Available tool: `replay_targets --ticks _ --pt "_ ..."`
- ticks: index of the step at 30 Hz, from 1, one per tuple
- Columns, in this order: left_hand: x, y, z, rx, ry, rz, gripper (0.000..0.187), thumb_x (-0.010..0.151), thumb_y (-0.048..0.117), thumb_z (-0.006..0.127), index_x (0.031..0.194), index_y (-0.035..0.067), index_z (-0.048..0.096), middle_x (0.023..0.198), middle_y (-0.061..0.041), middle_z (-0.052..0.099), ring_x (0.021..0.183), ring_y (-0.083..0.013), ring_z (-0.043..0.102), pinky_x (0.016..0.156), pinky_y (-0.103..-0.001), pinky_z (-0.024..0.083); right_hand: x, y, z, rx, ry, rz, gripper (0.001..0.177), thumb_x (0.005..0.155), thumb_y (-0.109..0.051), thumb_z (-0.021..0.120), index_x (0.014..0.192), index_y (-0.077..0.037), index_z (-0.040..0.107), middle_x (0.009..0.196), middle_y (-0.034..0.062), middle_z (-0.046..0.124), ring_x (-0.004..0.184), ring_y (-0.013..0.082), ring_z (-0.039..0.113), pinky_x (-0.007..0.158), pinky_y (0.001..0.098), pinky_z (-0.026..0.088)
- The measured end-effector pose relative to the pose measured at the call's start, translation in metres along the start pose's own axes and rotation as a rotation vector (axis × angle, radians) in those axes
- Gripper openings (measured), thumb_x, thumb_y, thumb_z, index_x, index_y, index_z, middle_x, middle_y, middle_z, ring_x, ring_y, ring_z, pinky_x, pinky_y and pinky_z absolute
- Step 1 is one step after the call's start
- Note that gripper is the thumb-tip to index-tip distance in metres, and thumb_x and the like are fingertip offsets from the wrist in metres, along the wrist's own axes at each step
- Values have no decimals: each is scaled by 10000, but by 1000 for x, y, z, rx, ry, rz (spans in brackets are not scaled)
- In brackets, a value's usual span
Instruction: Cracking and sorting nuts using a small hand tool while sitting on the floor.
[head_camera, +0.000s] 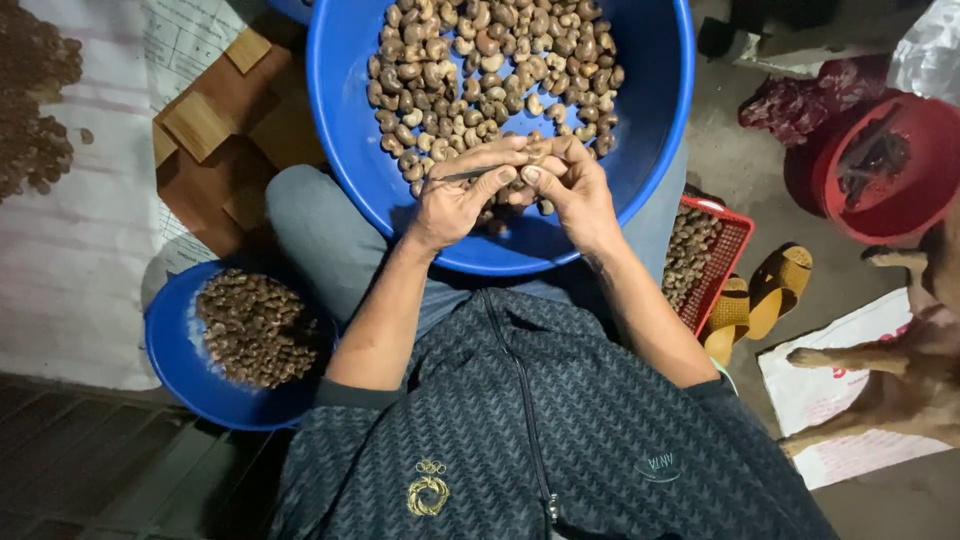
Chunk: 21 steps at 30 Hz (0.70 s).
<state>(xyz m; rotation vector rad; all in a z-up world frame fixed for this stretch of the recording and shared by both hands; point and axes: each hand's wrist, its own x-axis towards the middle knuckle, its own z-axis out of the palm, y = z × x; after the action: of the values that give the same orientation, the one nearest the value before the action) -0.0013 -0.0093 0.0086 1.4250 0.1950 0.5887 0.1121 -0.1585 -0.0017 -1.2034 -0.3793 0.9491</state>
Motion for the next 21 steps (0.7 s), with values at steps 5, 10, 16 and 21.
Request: replay_targets --ticks 5,10,16,21 --pt "2 2 -2 -4 16 -3 161 1020 60 715 1157 1 774 1199 -180 752 1187 -285 671 990 -482 569 0 -11 4 41 2 28 208 1016 -36 653 1183 24 544 1074 161 743 777 213 767 709 314 648" --pt "4 9 0 -17 24 23 153 1008 25 711 1141 -23 770 1139 -201 764 1106 -265 706 919 -473 603 1 -5 -3 92 -9 73 210 1016 -70 648 1188 6 555 1101 160 738 792 240 783 715 312 653" --pt "6 18 0 -87 44 19 187 1050 60 664 1195 -26 745 1080 -160 783 974 -138 691 857 -384 629 -1 -5 0 193 -13 87 275 1011 -67 645 1251 23 545 1045 150 730 802 277 791 733 325 655" --pt "4 -2 -1 -84 45 16 146 1018 41 702 1121 -40 766 1147 -204 760 1097 -254 701 912 -459 605 1 -6 0 2 8 -30 267 1009 9 657 1248 47 544 1014 169 721 797 252 769 712 304 618"
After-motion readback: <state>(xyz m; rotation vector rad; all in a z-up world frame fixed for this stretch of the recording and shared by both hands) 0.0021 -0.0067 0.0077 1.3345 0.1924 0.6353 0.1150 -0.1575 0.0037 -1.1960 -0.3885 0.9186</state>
